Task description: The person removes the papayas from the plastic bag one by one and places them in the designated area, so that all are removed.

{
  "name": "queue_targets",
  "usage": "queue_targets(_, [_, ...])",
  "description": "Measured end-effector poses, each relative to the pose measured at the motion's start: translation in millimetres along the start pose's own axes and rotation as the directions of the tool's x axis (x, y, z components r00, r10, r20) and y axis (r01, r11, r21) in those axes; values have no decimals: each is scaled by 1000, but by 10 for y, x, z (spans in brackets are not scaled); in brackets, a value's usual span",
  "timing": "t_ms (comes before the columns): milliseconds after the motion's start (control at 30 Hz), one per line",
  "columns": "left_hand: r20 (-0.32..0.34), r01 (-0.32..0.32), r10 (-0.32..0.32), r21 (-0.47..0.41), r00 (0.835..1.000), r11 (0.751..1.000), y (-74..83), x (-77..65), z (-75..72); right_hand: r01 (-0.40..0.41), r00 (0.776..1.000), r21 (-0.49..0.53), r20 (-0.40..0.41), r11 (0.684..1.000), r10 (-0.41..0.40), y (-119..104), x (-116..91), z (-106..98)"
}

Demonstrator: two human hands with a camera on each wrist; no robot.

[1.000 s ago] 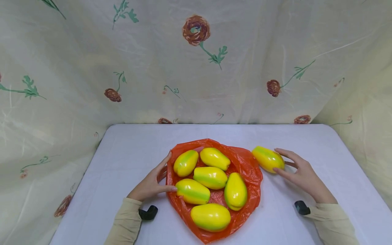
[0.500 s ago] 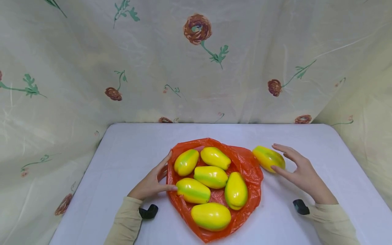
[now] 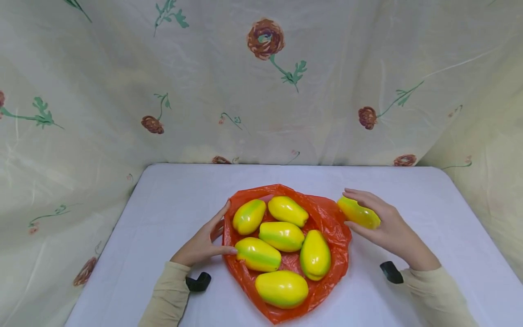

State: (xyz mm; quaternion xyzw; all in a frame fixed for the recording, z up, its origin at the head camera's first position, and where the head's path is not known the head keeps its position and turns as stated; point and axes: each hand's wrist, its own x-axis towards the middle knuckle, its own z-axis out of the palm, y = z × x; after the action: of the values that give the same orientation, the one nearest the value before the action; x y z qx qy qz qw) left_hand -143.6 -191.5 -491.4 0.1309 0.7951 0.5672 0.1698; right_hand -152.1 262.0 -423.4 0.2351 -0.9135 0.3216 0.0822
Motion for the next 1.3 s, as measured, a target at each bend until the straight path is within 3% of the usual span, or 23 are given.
queue_targets(267, [-2,12,-12,-3,1000,1000,-11,-1,4,63,993,34,96,997,-66,-204,167,36])
queue_targets(567, [-2,2,-2,-3,1000,1000,-35,0,-7,94,965,135,232,986,-124,-390,313,116])
queue_targets(1300, [-8,2,-2,-1,1000,1000,-61,10,-6,204,882,60,422,977,-210,-665,492,407])
